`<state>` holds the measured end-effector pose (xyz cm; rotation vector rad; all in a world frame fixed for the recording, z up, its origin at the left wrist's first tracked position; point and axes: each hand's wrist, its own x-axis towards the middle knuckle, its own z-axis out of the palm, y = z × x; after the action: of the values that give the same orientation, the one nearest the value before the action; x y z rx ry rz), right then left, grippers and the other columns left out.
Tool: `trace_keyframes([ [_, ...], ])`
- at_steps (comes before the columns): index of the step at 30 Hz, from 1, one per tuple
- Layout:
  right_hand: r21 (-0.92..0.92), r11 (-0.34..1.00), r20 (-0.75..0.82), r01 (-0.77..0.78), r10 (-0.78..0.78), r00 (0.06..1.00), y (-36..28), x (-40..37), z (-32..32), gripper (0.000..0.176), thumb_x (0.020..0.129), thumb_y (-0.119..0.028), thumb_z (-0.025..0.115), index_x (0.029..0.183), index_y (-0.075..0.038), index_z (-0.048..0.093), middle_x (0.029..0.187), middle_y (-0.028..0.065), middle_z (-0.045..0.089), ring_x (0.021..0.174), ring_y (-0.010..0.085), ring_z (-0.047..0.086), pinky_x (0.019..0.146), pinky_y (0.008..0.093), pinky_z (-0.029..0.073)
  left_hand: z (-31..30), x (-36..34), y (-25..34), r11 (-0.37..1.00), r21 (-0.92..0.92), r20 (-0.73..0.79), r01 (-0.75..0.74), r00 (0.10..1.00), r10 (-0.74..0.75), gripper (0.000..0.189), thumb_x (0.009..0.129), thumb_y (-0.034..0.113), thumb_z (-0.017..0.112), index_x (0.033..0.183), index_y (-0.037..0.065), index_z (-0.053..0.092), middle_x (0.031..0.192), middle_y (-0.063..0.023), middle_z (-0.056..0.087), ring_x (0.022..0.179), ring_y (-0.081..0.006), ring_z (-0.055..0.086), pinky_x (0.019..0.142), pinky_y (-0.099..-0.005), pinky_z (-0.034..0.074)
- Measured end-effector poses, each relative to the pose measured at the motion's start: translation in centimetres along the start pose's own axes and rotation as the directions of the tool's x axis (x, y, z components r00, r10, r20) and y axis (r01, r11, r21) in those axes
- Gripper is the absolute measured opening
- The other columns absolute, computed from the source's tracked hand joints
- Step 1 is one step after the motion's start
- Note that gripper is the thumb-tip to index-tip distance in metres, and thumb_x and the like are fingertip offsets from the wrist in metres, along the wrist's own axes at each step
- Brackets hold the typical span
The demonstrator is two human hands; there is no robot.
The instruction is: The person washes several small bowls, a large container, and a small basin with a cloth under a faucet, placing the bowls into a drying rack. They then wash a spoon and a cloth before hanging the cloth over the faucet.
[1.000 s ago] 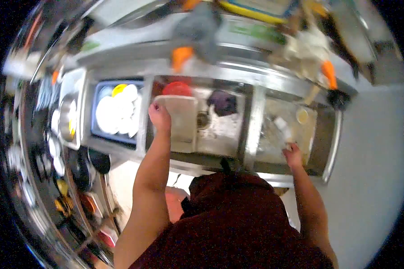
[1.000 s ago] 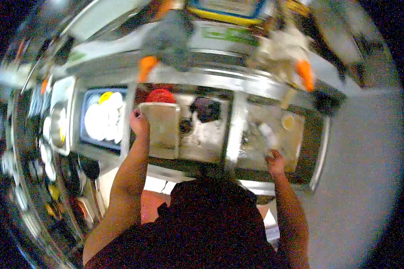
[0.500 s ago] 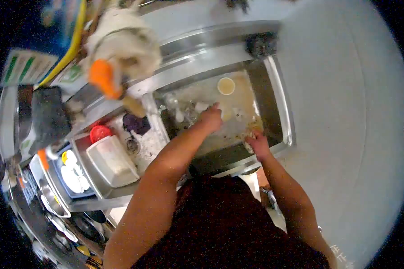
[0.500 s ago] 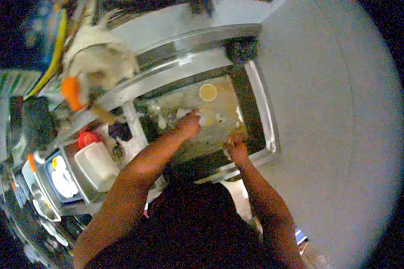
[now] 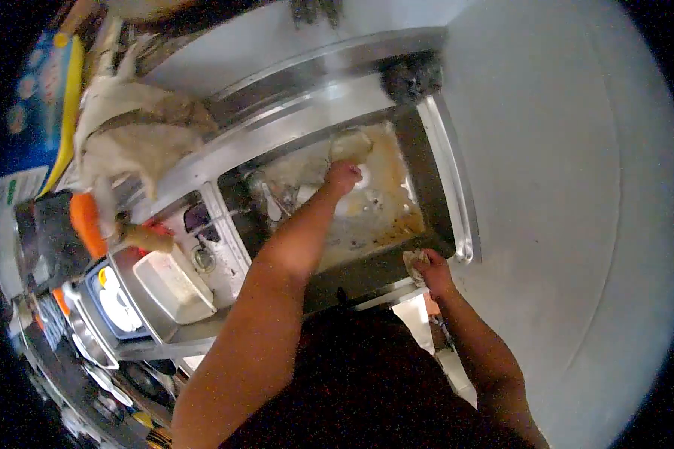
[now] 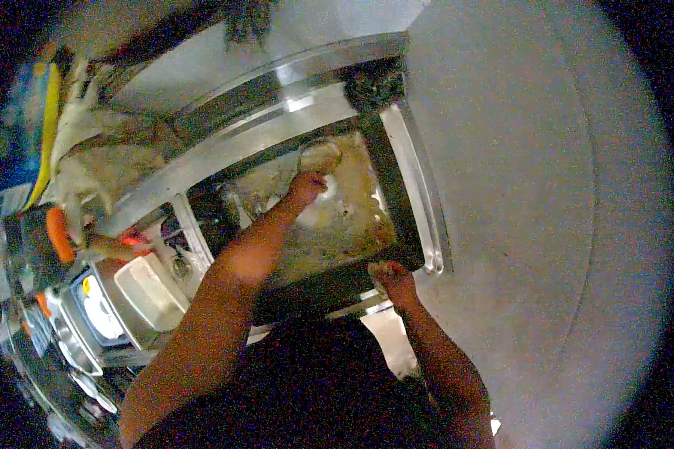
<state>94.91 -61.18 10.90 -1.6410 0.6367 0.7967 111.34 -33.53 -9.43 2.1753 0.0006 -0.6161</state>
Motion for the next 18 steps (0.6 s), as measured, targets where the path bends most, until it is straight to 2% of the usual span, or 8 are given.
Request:
trace_keyframes([
  [1, -0.165, 0.986, -0.051, 0.018, -0.027, 0.998, -1.0, 0.5, 0.7, 0.028, 0.079, -0.015, 0.063, 0.104, -0.003, 0.059, 0.094, 0.0075, 0.062, 0.080, 0.0163, 0.058, 0.071, 0.0307, 0.047, -2.1, -3.4, 2.9, 0.835, -0.519, 0.038, 0.181, 0.981, -0.189, 0.019, 0.074, 0.017, 0.065, 0.087, 0.006, 0.058, 0.077, -0.0091, 0.060, 0.063, -0.0238, 0.055, 0.056, -0.0378, 0.047],
  [2, -0.165, 0.986, -0.037, 0.033, -0.039, 0.999, -2.2, 0.8, 1.5, 0.028, 0.079, -0.015, 0.063, 0.104, -0.003, 0.059, 0.094, 0.0075, 0.062, 0.080, 0.0163, 0.058, 0.071, 0.0307, 0.047, -3.2, -6.6, 4.7, 0.397, -0.872, 0.163, 0.286, 0.935, -0.315, 0.020, 0.072, 0.015, 0.070, 0.085, 0.008, 0.057, 0.072, -0.0048, 0.058, 0.058, -0.0189, 0.052, 0.052, -0.0357, 0.046],
  [4, 0.043, 0.996, -0.014, -0.074, 0.075, 0.997, -4.3, 1.1, 3.4, 0.029, 0.079, -0.020, 0.060, 0.104, -0.006, 0.060, 0.096, 0.0068, 0.062, 0.082, 0.0177, 0.059, 0.073, 0.0322, 0.047, -4.0, -10.5, 4.7, -0.010, -0.934, 0.347, 0.358, 0.899, -0.267, 0.019, 0.075, 0.010, 0.071, 0.086, 0.011, 0.055, 0.067, 0.0007, 0.052, 0.057, -0.0124, 0.049, 0.054, -0.0315, 0.045],
  [5, 0.358, 0.893, 0.184, -0.273, 0.220, 0.958, -5.4, 1.5, 4.5, 0.028, 0.081, -0.020, 0.058, 0.106, -0.008, 0.060, 0.100, 0.0063, 0.063, 0.087, 0.0207, 0.060, 0.078, 0.0350, 0.049, -4.8, -12.6, 4.7, 0.000, -0.940, 0.329, 0.342, 0.904, -0.275, 0.019, 0.075, 0.010, 0.071, 0.086, 0.011, 0.055, 0.067, 0.0007, 0.052, 0.057, -0.0124, 0.049, 0.054, -0.0315, 0.045],
  [7, 0.451, 0.842, 0.298, -0.296, 0.171, 0.939, -8.0, 1.9, 7.1, 0.029, 0.082, -0.020, 0.057, 0.108, -0.008, 0.059, 0.102, 0.0066, 0.062, 0.090, 0.0219, 0.061, 0.079, 0.0362, 0.049, -8.6, -17.9, 6.0, -0.264, -0.949, 0.253, 0.173, 0.916, -0.312, 0.015, 0.083, 0.012, 0.065, 0.095, 0.010, 0.056, 0.078, -0.0002, 0.058, 0.066, -0.0120, 0.054, 0.060, -0.0298, 0.046],
  [11, 0.556, 0.806, 0.422, -0.205, -0.060, 0.905, -14.2, 2.3, 16.3, 0.030, 0.086, -0.021, 0.055, 0.113, -0.008, 0.055, 0.105, 0.0077, 0.062, 0.095, 0.0235, 0.060, 0.086, 0.0379, 0.048, -16.4, -26.0, 6.0, -0.097, -0.990, -0.052, -0.100, 0.913, -0.405, 0.023, 0.082, 0.009, 0.064, 0.104, 0.007, 0.056, 0.100, -0.0044, 0.061, 0.098, -0.0207, 0.058, 0.088, -0.0365, 0.045],
  [16, 0.561, 0.823, 0.468, 0.093, -0.407, 0.784, -20.3, -0.7, 30.3, 0.027, 0.083, -0.018, 0.060, 0.108, -0.007, 0.060, 0.106, 0.0076, 0.061, 0.098, 0.0226, 0.058, 0.084, 0.0369, 0.047, -22.2, -31.0, 4.7, 0.222, -0.964, -0.213, -0.146, 0.924, -0.319, 0.029, 0.086, 0.010, 0.060, 0.114, 0.005, 0.056, 0.103, -0.0040, 0.061, 0.096, -0.0177, 0.057, 0.085, -0.0328, 0.045],
  [18, -0.011, 0.505, 0.365, 0.863, -0.802, 0.473, -18.9, -0.4, 35.1, 0.024, 0.082, -0.016, 0.062, 0.105, -0.008, 0.062, 0.105, 0.0118, 0.061, 0.099, 0.0198, 0.057, 0.084, 0.0368, 0.046, -23.7, -31.0, 2.6, 0.418, -0.905, -0.265, -0.078, 0.872, -0.412, 0.024, 0.086, 0.006, 0.058, 0.109, 0.006, 0.059, 0.098, -0.0029, 0.061, 0.091, -0.0147, 0.057, 0.082, -0.0293, 0.045],
])
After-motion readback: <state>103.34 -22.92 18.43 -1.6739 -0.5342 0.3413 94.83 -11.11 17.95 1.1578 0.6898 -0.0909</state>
